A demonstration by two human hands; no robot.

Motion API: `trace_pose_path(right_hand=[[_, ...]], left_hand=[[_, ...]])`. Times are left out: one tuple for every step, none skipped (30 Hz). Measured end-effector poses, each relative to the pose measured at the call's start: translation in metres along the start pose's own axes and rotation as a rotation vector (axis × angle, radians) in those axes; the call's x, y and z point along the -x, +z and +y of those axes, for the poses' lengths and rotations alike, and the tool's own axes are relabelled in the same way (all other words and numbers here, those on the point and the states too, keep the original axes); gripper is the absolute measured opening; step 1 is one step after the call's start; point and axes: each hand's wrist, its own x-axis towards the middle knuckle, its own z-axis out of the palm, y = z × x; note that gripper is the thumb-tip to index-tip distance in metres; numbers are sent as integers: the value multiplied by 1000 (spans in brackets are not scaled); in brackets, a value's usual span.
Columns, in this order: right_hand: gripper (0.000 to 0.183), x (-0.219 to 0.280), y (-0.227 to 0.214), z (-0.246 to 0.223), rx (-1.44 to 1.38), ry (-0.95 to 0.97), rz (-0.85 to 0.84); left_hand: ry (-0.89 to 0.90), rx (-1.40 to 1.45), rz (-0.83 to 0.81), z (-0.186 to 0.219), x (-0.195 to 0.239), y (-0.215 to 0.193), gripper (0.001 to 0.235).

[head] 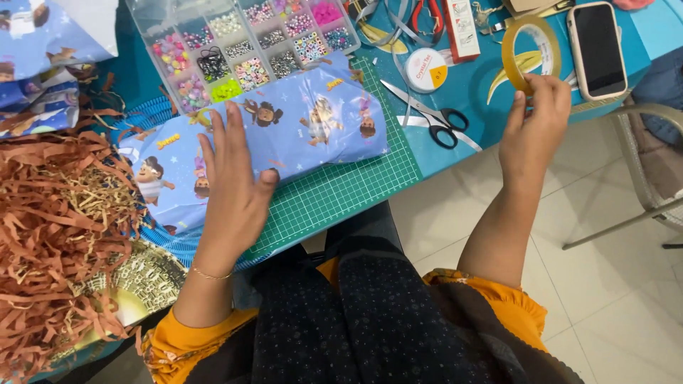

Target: The person places a small cardboard box onto a sheet of blue patterned wrapping paper, folds the paper around the box, and secures it with tape. They then fold the edges of the paper to create a neat package.

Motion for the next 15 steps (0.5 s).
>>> trace_pose_path(right_hand=[[21,-1,-7,-15,-3,-3,3],[20,-2,-13,-31,-66,-55,15],[19,-2,-20,-47,-128,-107,27],[19,-3,-21,-62,-133,-114,29],[19,-3,-23,-78,-152,-209,53],[20,-3,-23,-94,-175,-304,77],[20,0,-21,-107,-183,-311,78],[18,4,-18,-120,-210,-381,55],[17,8,-15,-133,-238,-451,34],[17,11,-9,-142,-252,-461,31],[16,13,-3,-152,-258,-537,65],[15,16,3,-162,-263,-611,99],[15,18,7,-169,-277,-619,97],[14,20,10,-176,-264,-671,99],[13,22,13,-183,-251,-723,101]], left_hand=[[0,-2,5,-1,2,-3,94],[56,29,45,-1,5,-7,88],[113,60,86,-2,8,-10,82],[112,57,94,5,7,-15,82],[200,104,90,13,6,-21,73],[285,149,86,20,6,-27,64],[281,144,95,26,2,-27,64],[241,339,32,32,-1,-27,57],[201,534,-30,37,-5,-28,50],[192,527,-16,34,-8,-24,50],[159,653,-41,32,-12,-21,55],[126,780,-67,28,-16,-18,61],[118,774,-53,27,-15,-18,61],[99,836,-23,27,-14,-18,60],[81,897,7,26,-14,-17,58]])
